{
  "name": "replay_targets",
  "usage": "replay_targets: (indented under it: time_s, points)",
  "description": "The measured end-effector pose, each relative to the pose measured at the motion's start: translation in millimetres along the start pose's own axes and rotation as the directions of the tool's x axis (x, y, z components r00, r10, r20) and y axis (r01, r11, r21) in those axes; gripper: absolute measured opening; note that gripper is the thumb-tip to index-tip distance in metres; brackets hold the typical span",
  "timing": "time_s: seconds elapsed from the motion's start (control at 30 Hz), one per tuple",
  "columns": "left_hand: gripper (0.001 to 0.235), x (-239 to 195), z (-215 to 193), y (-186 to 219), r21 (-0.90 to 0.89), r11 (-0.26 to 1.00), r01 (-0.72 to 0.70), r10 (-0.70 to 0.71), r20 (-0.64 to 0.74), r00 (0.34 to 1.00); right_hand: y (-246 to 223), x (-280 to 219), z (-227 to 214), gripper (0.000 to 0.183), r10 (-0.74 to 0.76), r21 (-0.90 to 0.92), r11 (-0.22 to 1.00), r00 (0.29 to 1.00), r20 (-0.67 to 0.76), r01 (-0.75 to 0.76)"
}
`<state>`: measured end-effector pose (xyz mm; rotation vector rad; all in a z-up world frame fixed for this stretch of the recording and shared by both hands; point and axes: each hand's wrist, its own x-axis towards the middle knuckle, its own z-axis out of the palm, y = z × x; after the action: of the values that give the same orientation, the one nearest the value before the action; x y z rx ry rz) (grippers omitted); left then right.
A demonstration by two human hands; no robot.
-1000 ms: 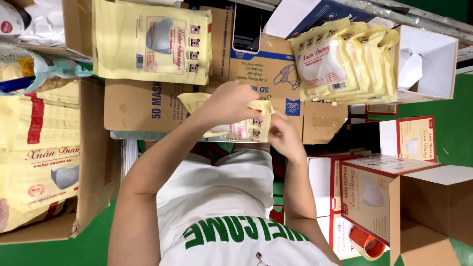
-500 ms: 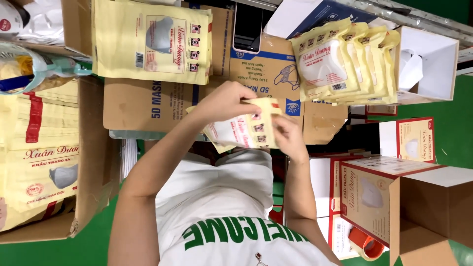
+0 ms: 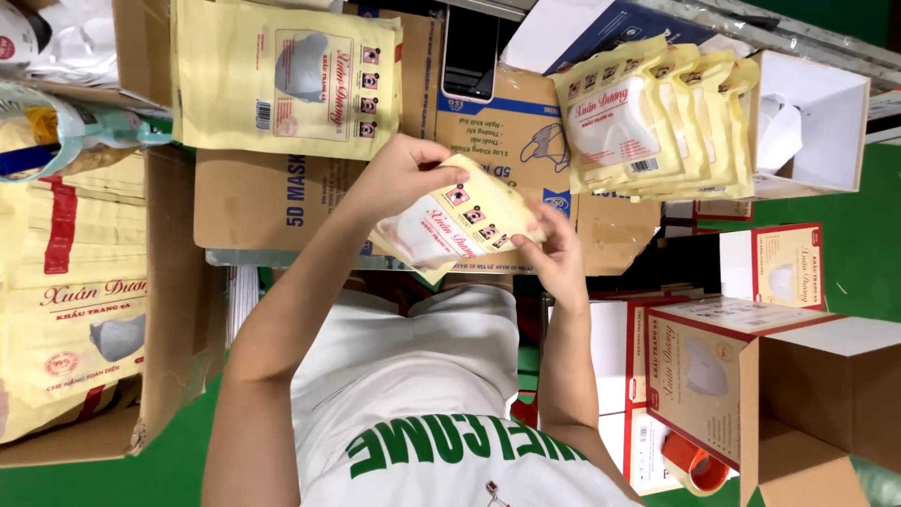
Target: Packing 5D face masks into plastic bags and cardboard boxes on a factory line.
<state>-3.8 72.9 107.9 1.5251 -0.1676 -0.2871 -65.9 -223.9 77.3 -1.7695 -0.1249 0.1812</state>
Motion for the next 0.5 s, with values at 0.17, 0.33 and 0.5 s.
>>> replay_targets:
  time_s: [0.17,0.33,0.5]
  points:
    - [0.017,-4,8,0,-0.033,0.999,-0.017,0.017,-0.002,1.000,2,4,5,0.023,0.047,0.184,0.981,0.998,0.038,-0.053]
    - [0.013,-3,20,5,-0.022,0.999,-0.038,0.039,0.013,0.999,12,11,1,0.004,-0.144,-0.095,0.984,0.986,0.081,0.151]
    - [0.016,1,26,1,0.100,0.995,-0.026,0.019,0.065,0.998,-17,15,11,0.007,-0.213,-0.322,0.918,0.972,0.095,0.233]
